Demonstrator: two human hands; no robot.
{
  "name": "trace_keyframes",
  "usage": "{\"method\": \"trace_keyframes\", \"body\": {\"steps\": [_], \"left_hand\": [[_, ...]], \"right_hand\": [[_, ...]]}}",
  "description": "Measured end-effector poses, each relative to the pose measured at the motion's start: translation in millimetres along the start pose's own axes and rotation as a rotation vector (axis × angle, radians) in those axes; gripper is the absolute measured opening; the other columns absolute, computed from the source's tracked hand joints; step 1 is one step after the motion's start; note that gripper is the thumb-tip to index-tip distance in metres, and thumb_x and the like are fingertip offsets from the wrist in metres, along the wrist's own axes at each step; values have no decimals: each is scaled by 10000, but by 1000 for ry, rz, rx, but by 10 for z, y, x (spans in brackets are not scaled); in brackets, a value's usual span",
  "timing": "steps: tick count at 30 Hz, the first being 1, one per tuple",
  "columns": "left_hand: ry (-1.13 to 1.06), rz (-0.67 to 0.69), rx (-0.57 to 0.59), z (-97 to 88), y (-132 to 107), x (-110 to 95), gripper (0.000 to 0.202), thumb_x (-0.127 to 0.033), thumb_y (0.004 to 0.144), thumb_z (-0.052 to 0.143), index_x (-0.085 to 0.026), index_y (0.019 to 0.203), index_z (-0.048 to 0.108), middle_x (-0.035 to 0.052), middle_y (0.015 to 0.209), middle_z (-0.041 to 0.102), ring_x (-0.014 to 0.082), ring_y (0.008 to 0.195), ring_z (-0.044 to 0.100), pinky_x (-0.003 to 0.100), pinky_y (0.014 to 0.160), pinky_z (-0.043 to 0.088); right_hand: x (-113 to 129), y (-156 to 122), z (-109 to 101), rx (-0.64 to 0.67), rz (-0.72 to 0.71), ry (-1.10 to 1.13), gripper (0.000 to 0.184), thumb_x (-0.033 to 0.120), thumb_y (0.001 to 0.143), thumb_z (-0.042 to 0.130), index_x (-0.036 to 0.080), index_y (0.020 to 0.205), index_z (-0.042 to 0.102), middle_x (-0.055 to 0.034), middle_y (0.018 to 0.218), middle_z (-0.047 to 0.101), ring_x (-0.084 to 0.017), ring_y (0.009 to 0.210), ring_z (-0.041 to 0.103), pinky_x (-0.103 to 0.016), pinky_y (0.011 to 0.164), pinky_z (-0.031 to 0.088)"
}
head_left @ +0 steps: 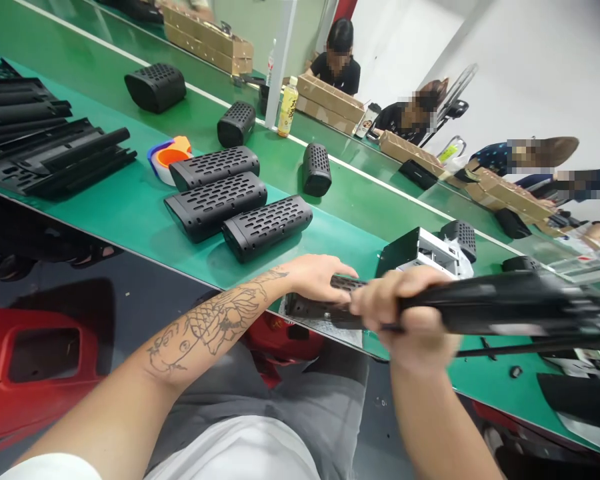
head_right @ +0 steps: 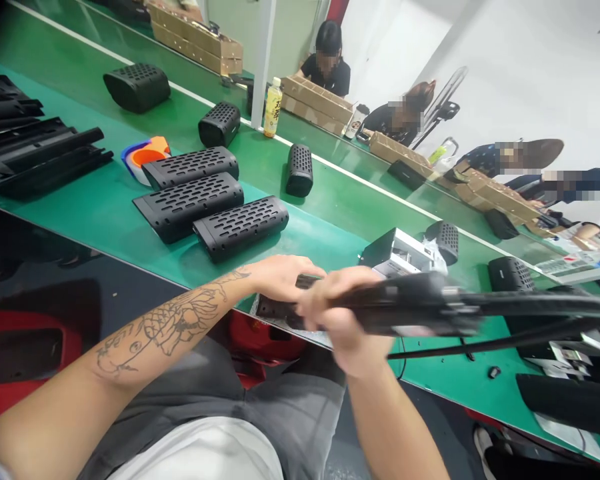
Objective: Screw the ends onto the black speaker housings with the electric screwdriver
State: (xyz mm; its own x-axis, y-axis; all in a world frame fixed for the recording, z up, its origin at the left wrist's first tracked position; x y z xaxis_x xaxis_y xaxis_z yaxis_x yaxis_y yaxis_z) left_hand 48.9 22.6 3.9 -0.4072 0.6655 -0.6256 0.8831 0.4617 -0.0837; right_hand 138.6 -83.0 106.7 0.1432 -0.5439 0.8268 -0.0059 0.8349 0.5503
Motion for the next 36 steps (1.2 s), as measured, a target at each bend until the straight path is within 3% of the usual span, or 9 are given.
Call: {"method": "trace_keyframes", "body": {"steps": [5, 8, 11, 18, 25, 28, 31, 33, 36], "left_hand": [[265, 60, 156, 121, -78, -161, 1371, -662, 701, 950, -468, 1894, 304, 134, 1593, 726, 427, 1198, 833, 509, 1006, 672], [250, 59, 169, 23, -21, -147, 1318, -578, 742, 902, -442, 1901, 291, 112, 1491, 798, 413, 1135, 850, 491, 952, 679], [79, -77, 69, -293, 201, -27, 1307, -617, 769, 898, -424, 1906, 282, 86, 1573, 785, 398, 1265, 824, 460, 1006, 676], [-132, -258, -460, -1078, 1657, 122, 1097, -526, 869, 881, -344, 1847, 418, 104, 1681, 717, 384, 1405, 759, 458, 1118, 644], [-84, -543, -458, -1065, 3156, 512, 1147, -503, 898, 928, -267, 1865, 360, 178, 1719, 670, 366, 1512, 706, 455, 1227, 573], [-45, -520, -487, -1189, 3303, 699, 974, -636, 990, 815, -158, 1776, 497, 220, 1754, 612, 371, 1594, 603, 479, 1291, 491], [199, -448, -676, -1573, 3061, 986, 1066, -923, 991, 608, -127, 1697, 560, 155, 1728, 618, 388, 1709, 307, 612, 1387, 265], [330, -374, -565, -1716, 2861, 1231, 1246, -1104, 927, 317, -146, 1695, 532, 27, 1572, 708, 321, 1643, 262, 639, 1363, 192], [342, -232, -227, -1706, 2602, 1475, 1354, -1114, 903, 33, -75, 1587, 569, 20, 1335, 768, 223, 1432, 449, 583, 1297, 304]], "right_hand": [[451, 172, -1305, -554, -211, -477, 233, 305, 919, 977, 223, 839, 774, 35, 619, 663, -161, 471, 621, -337, 500, 578], [291, 180, -2003, -672, -157, -633, 242, 335, 922, 979, 240, 845, 770, 31, 613, 675, -177, 501, 648, -357, 555, 610], [58, 106, -2364, -654, -133, -608, 347, 452, 902, 989, 247, 818, 722, 44, 598, 659, -177, 494, 647, -369, 566, 622], [-37, -24, -2403, -615, -83, -511, 481, 558, 847, 1030, 231, 851, 677, 69, 624, 649, -152, 489, 648, -346, 549, 635], [190, -246, -2385, -571, -41, -387, 310, 454, 882, 1016, 251, 923, 786, 38, 637, 693, -166, 486, 656, -379, 554, 664], [415, -436, -2518, -619, -59, -345, 263, 452, 839, 1027, 287, 916, 837, 20, 599, 680, -194, 428, 614, -414, 479, 634], [595, -592, -2669, -661, -56, -344, 280, 475, 785, 1057, 314, 876, 847, 23, 540, 629, -208, 367, 548, -445, 409, 589], [649, -648, -2710, -661, -54, -340, 294, 498, 779, 1062, 323, 871, 845, 32, 518, 602, -205, 348, 521, -452, 393, 577], [663, -665, -2640, -640, -82, -315, 285, 511, 813, 1044, 317, 900, 856, 32, 529, 608, -201, 351, 525, -440, 398, 576]]}}
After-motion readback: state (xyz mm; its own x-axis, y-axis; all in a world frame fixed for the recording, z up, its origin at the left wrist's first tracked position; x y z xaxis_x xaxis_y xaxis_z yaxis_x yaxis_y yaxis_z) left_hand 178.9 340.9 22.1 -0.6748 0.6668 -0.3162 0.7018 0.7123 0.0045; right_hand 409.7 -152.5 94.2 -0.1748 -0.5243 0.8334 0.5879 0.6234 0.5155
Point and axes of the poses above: each hand's wrist, its own y-axis towards the middle knuckle, its own z-axis out of the palm, x = y × z, the point moved 6 cm from there along y, towards the middle knuckle
